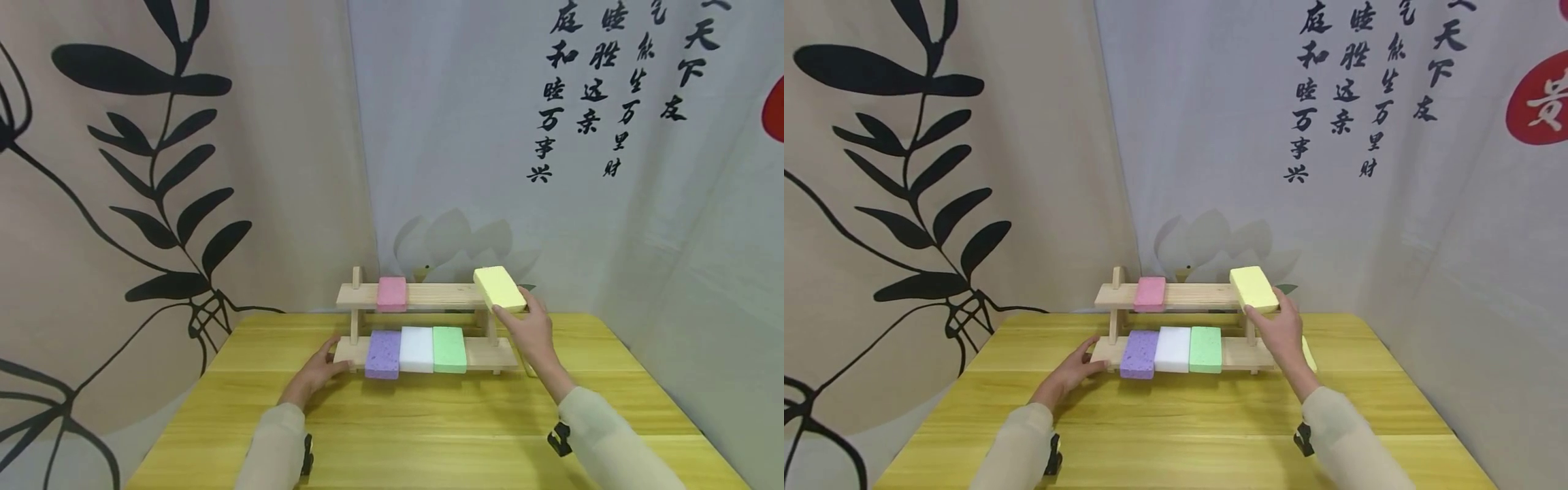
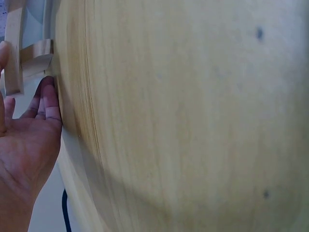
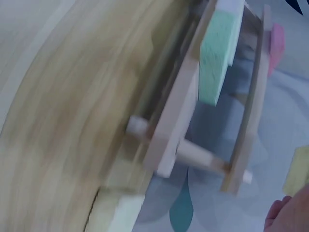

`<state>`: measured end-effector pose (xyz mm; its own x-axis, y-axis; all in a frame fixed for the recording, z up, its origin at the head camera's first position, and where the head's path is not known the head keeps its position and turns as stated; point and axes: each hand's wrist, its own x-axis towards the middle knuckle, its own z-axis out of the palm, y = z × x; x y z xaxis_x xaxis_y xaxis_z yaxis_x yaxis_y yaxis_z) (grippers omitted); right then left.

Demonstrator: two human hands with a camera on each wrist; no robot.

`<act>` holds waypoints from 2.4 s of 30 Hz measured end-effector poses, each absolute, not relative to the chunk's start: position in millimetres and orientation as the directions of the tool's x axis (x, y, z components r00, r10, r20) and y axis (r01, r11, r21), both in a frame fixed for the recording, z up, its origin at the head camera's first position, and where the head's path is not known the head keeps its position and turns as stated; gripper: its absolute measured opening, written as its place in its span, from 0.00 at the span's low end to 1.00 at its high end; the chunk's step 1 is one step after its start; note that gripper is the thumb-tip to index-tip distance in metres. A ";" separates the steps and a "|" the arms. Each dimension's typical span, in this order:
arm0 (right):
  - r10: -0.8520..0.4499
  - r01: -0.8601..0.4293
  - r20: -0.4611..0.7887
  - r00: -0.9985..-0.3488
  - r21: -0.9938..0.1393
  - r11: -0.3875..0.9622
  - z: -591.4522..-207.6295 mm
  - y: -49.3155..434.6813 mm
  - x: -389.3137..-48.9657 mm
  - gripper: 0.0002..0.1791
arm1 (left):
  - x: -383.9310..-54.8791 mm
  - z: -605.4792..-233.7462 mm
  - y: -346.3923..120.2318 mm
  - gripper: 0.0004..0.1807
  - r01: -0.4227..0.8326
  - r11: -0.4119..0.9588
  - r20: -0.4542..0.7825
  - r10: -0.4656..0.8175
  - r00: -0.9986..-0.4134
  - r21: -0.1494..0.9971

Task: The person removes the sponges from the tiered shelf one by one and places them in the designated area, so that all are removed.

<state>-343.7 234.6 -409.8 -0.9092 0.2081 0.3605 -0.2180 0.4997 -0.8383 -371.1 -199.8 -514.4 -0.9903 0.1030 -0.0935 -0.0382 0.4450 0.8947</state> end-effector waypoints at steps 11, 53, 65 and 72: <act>0.314 -0.205 0.373 -0.873 -0.865 0.457 -407.1 302.4 -331.9 0.43 | -371.7 -517.2 -199.7 0.49 -0.067 0.453 -0.121 0.090 -0.989 0.889; 0.420 0.163 0.040 -0.907 -0.885 0.437 -500.6 383.2 -333.6 0.54 | -371.4 -512.9 -198.9 0.48 -0.049 0.449 -0.104 0.099 -0.990 0.892; 0.392 0.207 -0.004 -0.920 -0.854 0.478 -507.2 383.0 -333.3 0.56 | -373.0 -514.7 -198.5 0.49 -0.062 0.455 -0.115 0.088 -0.990 0.888; 0.364 0.211 -0.012 -0.931 -0.833 0.512 -511.1 383.5 -332.4 0.55 | -370.0 -513.9 -198.2 0.48 -0.059 0.444 -0.111 0.091 -0.990 0.894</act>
